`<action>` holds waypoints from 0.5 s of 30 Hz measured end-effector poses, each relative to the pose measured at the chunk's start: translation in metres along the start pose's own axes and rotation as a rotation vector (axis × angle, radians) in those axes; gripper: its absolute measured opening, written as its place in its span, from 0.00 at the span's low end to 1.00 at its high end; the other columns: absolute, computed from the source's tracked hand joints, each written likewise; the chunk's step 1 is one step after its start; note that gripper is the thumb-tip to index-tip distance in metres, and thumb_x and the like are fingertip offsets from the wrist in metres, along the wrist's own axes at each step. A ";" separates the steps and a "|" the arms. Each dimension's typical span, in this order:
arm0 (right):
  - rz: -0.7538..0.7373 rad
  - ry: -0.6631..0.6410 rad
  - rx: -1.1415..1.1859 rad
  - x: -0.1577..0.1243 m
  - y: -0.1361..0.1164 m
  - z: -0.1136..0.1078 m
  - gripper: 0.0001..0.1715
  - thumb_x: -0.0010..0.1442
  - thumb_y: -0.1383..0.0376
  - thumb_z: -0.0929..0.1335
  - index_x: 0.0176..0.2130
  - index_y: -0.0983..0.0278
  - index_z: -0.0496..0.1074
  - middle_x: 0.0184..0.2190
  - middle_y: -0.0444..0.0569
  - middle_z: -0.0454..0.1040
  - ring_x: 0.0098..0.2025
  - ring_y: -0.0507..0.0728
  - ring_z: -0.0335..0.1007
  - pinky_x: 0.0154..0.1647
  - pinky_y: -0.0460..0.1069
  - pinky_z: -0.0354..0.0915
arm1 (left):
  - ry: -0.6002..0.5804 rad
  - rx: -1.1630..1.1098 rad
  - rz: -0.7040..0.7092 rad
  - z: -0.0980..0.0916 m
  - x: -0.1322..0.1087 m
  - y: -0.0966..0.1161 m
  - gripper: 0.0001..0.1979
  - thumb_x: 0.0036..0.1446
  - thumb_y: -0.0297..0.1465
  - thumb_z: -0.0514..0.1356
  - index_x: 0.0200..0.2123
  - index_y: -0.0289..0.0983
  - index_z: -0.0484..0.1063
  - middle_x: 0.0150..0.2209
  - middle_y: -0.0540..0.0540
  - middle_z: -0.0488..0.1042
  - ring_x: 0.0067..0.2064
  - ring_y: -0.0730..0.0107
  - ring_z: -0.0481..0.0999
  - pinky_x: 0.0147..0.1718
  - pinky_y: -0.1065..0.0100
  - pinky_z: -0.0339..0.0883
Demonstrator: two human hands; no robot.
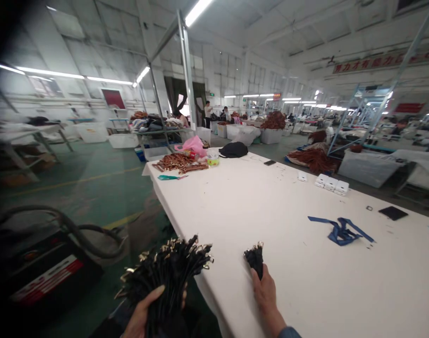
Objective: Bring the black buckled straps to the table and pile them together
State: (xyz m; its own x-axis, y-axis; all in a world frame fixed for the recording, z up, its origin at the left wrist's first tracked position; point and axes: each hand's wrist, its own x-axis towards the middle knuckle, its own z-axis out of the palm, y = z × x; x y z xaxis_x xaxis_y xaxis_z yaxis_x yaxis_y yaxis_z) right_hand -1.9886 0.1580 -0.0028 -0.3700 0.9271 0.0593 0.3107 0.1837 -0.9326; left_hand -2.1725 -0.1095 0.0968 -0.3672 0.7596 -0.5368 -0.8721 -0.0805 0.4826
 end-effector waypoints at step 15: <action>0.203 0.110 -0.096 0.018 0.001 0.032 0.40 0.41 0.38 0.66 0.42 0.64 0.70 0.22 0.49 0.73 0.26 0.58 0.67 0.26 0.48 0.64 | -0.131 0.305 0.071 0.091 0.245 0.126 0.16 0.51 0.26 0.56 0.42 0.20 0.70 0.29 0.33 0.78 0.36 0.53 0.78 0.37 0.58 0.74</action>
State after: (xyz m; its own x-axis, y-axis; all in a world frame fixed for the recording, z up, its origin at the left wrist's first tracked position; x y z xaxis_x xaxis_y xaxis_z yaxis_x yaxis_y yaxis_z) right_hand -2.0227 0.1646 -0.0135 -0.1958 0.9772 -0.0821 0.4522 0.0157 -0.8918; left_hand -2.3432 0.1254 0.0893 -0.3616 0.8372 -0.4102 -0.7018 0.0452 0.7109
